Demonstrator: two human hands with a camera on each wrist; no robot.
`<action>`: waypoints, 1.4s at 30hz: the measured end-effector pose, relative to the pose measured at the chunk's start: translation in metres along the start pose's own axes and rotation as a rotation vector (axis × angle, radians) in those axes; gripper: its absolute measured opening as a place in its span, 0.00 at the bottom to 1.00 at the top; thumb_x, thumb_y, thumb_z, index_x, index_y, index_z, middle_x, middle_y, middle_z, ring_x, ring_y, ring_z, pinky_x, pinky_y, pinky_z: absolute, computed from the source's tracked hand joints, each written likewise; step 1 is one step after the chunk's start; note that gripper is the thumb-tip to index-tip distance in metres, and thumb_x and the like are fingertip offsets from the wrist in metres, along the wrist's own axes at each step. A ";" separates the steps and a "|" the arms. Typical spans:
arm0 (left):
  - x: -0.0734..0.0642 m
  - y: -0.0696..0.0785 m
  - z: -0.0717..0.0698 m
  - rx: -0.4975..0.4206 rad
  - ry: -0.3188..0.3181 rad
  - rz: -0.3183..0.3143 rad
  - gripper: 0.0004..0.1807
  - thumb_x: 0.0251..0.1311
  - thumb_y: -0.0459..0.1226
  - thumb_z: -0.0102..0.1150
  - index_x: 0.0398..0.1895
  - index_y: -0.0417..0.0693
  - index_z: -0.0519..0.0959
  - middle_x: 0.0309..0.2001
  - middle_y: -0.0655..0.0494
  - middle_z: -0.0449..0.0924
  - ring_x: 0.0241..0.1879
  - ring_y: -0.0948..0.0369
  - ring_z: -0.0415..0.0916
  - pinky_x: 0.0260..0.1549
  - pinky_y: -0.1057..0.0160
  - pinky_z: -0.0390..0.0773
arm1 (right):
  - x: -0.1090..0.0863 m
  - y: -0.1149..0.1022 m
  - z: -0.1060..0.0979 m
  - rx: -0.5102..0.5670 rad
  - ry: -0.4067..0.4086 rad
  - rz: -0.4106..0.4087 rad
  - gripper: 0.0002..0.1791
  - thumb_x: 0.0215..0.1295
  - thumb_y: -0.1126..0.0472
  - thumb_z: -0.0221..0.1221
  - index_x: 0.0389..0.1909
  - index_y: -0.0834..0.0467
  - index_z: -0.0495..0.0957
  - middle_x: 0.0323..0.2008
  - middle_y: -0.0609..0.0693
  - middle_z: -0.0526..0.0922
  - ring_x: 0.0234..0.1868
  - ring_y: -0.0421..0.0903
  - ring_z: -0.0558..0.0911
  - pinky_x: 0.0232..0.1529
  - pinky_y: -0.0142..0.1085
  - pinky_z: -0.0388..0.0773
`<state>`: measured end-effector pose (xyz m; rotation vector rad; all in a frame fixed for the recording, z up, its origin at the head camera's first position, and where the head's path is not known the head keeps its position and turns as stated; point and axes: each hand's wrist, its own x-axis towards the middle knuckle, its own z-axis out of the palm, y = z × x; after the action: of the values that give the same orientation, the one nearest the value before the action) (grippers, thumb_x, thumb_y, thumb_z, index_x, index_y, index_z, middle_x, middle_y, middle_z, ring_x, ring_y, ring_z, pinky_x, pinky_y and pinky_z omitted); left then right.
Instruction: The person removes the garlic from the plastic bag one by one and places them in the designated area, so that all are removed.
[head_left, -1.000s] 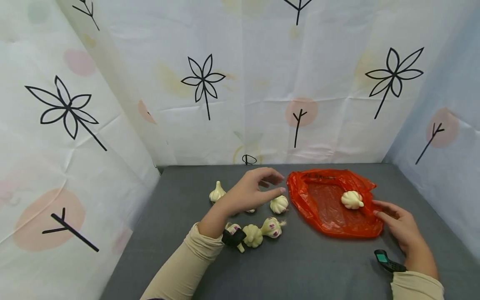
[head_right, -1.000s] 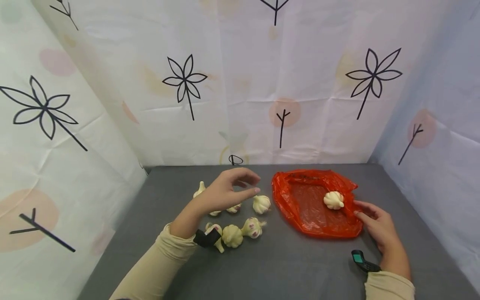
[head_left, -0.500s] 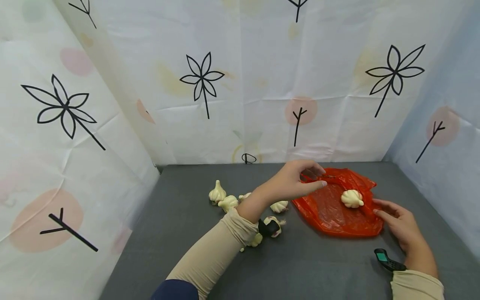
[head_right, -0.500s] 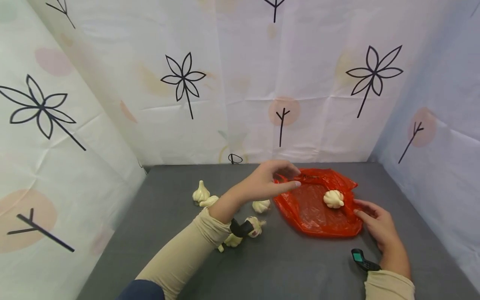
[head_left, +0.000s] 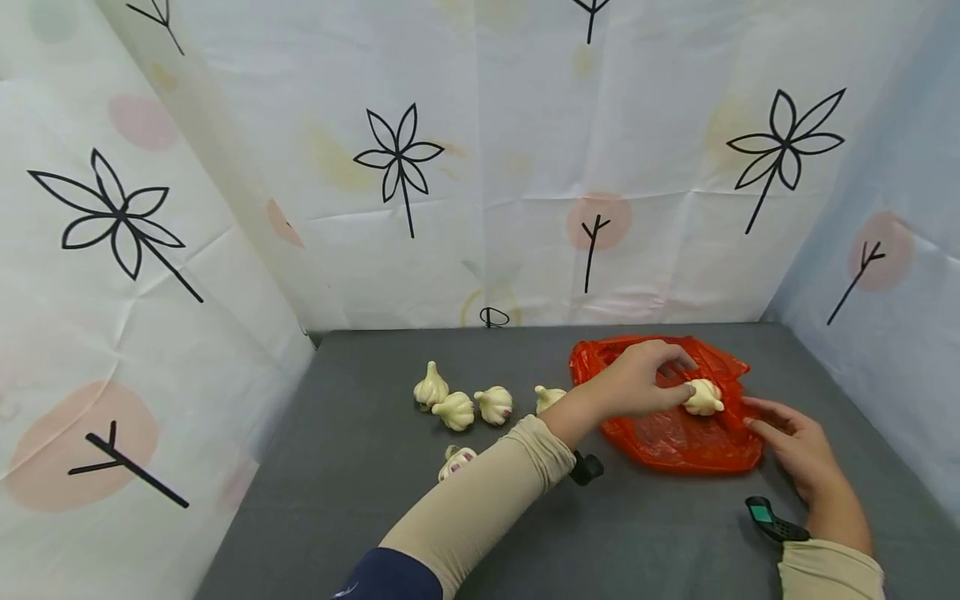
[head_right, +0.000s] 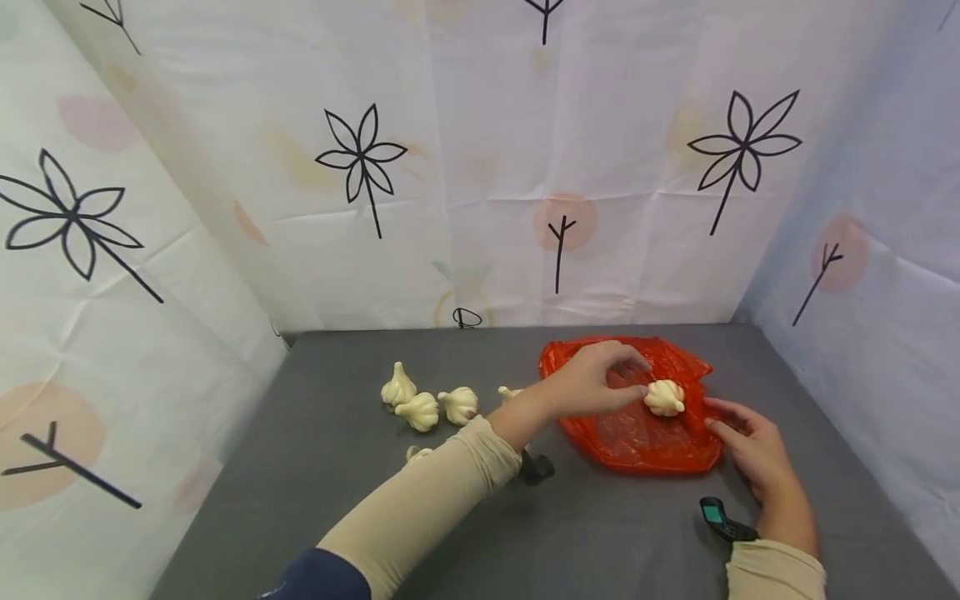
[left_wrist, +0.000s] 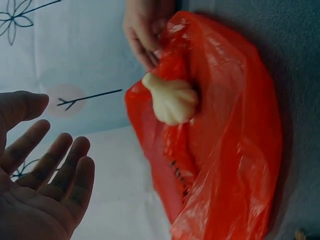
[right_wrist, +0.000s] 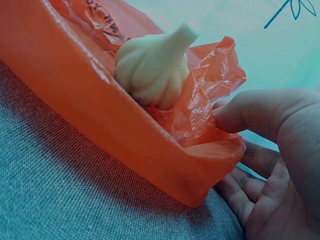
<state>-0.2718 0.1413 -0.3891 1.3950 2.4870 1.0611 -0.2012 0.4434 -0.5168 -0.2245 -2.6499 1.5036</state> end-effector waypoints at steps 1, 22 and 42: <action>0.003 -0.001 0.004 0.013 0.001 0.002 0.17 0.74 0.41 0.62 0.62 0.48 0.81 0.58 0.59 0.81 0.55 0.68 0.78 0.53 0.80 0.74 | 0.000 -0.001 0.000 -0.004 0.000 -0.001 0.29 0.80 0.49 0.59 0.73 0.61 0.75 0.45 0.12 0.68 0.48 0.16 0.67 0.41 0.15 0.69; 0.037 -0.012 0.067 0.157 -0.105 -0.115 0.21 0.73 0.45 0.64 0.67 0.57 0.80 0.59 0.65 0.78 0.45 0.73 0.71 0.43 0.81 0.70 | -0.001 -0.001 -0.001 0.005 0.004 0.003 0.28 0.79 0.49 0.61 0.72 0.60 0.75 0.45 0.11 0.69 0.48 0.15 0.68 0.42 0.14 0.69; 0.049 -0.017 0.101 0.560 -0.055 -0.145 0.26 0.73 0.53 0.62 0.73 0.71 0.74 0.60 0.70 0.76 0.52 0.70 0.76 0.52 0.71 0.78 | -0.005 -0.003 0.004 0.046 0.028 -0.045 0.25 0.79 0.54 0.61 0.69 0.63 0.77 0.46 0.13 0.73 0.47 0.15 0.73 0.43 0.15 0.74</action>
<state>-0.2717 0.2272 -0.4637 1.2945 2.9177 0.2959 -0.1974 0.4378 -0.5168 -0.1801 -2.5775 1.5342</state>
